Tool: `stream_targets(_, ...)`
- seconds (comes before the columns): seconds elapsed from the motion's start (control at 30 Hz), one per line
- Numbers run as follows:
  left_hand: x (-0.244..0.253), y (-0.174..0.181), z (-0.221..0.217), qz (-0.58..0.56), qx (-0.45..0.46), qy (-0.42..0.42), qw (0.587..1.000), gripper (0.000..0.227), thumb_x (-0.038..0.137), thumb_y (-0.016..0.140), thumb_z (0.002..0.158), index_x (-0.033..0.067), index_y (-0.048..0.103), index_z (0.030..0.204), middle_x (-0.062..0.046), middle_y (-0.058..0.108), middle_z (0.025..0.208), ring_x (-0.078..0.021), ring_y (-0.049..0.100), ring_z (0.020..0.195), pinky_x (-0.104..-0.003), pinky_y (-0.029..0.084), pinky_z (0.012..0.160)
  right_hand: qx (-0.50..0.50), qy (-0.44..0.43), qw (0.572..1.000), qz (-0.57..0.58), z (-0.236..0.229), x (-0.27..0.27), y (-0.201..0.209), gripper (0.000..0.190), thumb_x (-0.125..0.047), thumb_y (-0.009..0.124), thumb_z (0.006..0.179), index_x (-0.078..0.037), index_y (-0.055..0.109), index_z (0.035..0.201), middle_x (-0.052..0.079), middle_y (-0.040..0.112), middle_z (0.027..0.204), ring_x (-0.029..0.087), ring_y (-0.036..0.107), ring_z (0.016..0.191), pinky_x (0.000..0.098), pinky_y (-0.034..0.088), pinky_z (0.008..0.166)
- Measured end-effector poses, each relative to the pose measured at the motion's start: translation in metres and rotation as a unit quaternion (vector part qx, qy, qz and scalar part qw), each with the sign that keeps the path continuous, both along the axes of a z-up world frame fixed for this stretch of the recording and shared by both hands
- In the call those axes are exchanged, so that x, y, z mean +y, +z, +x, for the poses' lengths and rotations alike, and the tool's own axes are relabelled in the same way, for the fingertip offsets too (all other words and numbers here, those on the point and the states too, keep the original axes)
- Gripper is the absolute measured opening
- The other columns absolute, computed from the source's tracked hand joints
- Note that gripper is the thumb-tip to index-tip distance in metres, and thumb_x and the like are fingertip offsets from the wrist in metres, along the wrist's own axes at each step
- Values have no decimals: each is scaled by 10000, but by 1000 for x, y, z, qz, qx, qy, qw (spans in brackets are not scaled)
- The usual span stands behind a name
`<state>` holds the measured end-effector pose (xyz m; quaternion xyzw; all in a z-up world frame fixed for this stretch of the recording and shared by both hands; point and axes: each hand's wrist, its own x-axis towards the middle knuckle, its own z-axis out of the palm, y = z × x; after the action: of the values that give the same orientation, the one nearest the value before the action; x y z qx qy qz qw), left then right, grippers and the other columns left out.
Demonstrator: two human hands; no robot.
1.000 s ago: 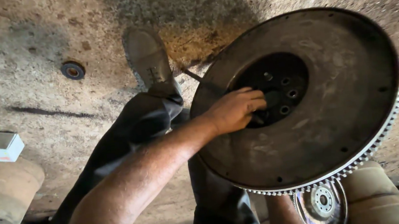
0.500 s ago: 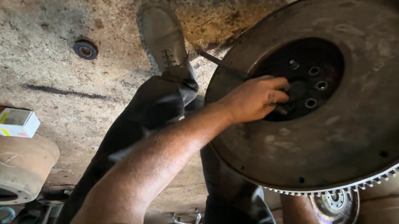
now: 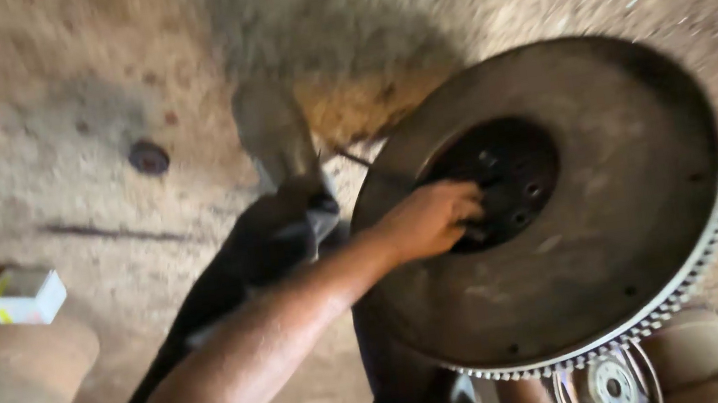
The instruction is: The person works on a large metal flywheel on a concrete floor, using a wrench to turn bolts in the center and a rod to probe openings, while also flipping the component and handling small fasteners.
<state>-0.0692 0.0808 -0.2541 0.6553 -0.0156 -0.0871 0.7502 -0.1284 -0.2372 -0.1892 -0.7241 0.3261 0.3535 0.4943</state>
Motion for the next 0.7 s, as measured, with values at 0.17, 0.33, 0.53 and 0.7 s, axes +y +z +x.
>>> stream_targets(0.17, 11, 16, 4, 24, -4, 1, 1000, 363, 14, 711, 703, 57, 743, 1062, -129, 666, 1209, -359, 636, 1137, -436, 541, 970, 4, -7, 1000, 8, -13, 1, -2, 486, -348, 500, 1048, -4, 482, 1391, 174, 587, 1314, 287, 568, 1195, 397, 480, 1003)
stream_targets(0.33, 20, 26, 3, 2, 139, -103, 985, 417, 48, 702, 753, 90, 717, 1167, -100, 674, 1177, -319, 689, 999, -432, 557, 871, 16, -4, 1000, 1, -22, -15, 0, 480, -342, 500, 1048, -4, 484, 1388, 172, 588, 1310, 284, 569, 1191, 396, 483, 1000)
stream_targets(0.53, 10, 11, -1, 34, -37, -19, 999, 442, 16, 694, 687, 50, 717, 1127, -136, 652, 1226, -363, 616, 1153, -433, 534, 964, 16, -4, 1000, -4, -19, -16, 2, 473, -336, 501, 1049, -4, 485, 1385, 169, 588, 1305, 280, 570, 1186, 396, 486, 996)
stream_targets(0.7, 2, -4, -9, 9, -14, -24, 1000, 504, 46, 704, 726, 39, 677, 1230, -121, 657, 1234, -347, 611, 1166, -443, 513, 1006, 18, -2, 1000, -5, -17, -10, 5, 467, -331, 502, 1049, -3, 487, 1382, 166, 589, 1301, 277, 571, 1181, 395, 489, 992)
